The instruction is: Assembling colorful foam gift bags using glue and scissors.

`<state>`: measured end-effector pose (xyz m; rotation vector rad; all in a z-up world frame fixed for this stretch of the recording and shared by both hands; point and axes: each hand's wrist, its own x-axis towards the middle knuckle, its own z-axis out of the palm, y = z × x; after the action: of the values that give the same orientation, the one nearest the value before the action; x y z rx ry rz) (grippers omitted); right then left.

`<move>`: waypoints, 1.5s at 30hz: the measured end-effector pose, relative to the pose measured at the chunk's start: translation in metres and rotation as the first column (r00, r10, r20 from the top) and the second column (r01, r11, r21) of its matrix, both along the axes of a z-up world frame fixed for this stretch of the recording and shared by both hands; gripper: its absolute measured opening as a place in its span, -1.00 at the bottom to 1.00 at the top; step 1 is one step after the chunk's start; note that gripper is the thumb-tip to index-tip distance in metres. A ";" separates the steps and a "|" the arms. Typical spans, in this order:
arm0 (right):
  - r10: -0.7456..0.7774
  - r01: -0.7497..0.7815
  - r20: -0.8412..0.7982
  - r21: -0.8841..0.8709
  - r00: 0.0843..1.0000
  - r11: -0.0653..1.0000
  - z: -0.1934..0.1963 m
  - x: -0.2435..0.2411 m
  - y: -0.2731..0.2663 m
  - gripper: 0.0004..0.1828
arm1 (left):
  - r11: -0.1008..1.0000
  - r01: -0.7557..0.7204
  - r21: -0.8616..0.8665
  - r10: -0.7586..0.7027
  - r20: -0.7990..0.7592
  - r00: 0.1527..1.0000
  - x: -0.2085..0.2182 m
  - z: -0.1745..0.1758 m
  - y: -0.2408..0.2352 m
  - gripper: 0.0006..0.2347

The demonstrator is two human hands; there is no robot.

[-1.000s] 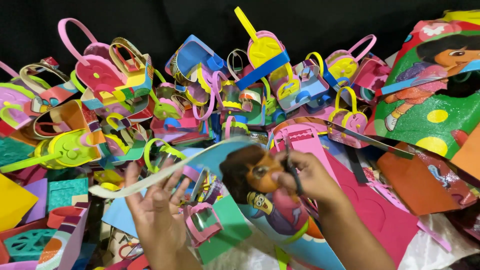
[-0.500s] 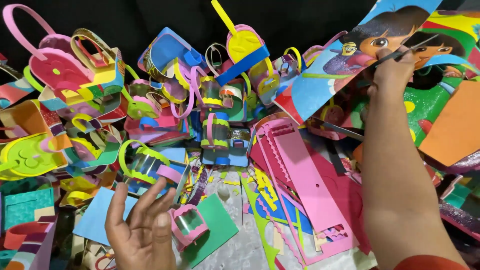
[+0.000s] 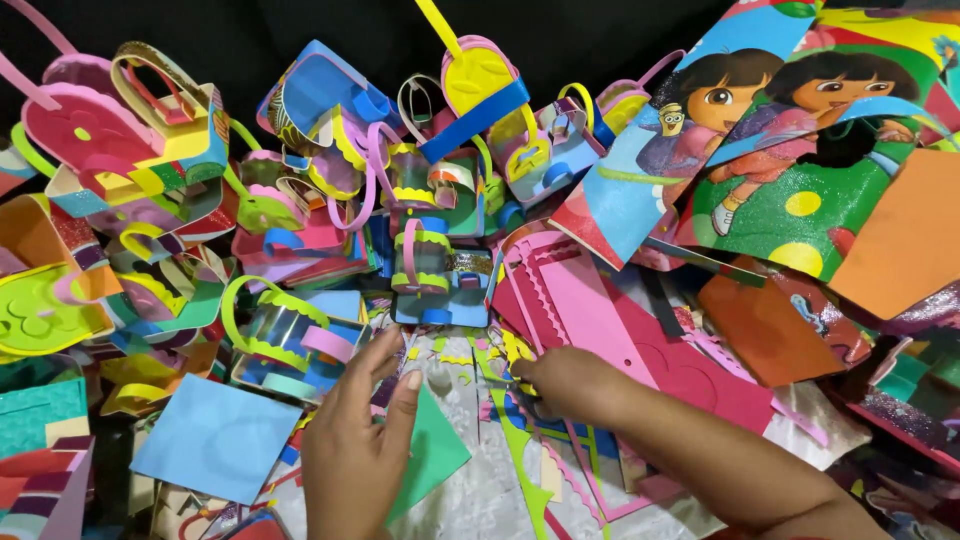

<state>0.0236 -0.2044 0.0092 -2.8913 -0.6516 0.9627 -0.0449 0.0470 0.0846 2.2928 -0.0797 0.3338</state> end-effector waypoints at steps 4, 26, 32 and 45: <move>0.057 -0.066 -0.080 -0.104 0.995 0.992 0.022 -0.013 0.012 -0.16 | 0.997 -0.018 0.079 0.019 -0.013 1.000 0.002 -0.006 0.001 -0.58; 0.033 -0.086 0.683 0.044 0.730 0.995 -0.036 0.080 -0.002 -0.58 | 0.981 -0.133 0.138 0.102 0.212 0.972 -0.016 0.011 0.017 -0.68; -0.342 -0.278 0.644 0.664 0.685 0.694 0.041 0.027 0.000 -0.85 | 0.991 0.130 0.042 -0.135 0.138 0.981 -0.003 0.006 0.011 -0.56; -0.895 -0.213 0.293 0.950 0.336 0.231 0.045 0.081 -0.093 -0.70 | 0.566 0.252 -0.785 -0.606 -0.189 0.772 0.014 -0.005 -0.028 -0.69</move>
<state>0.1044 -0.2973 0.0545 -1.8521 -0.0974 -0.9622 -0.0313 0.0188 0.0796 1.4054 -0.2461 -0.3944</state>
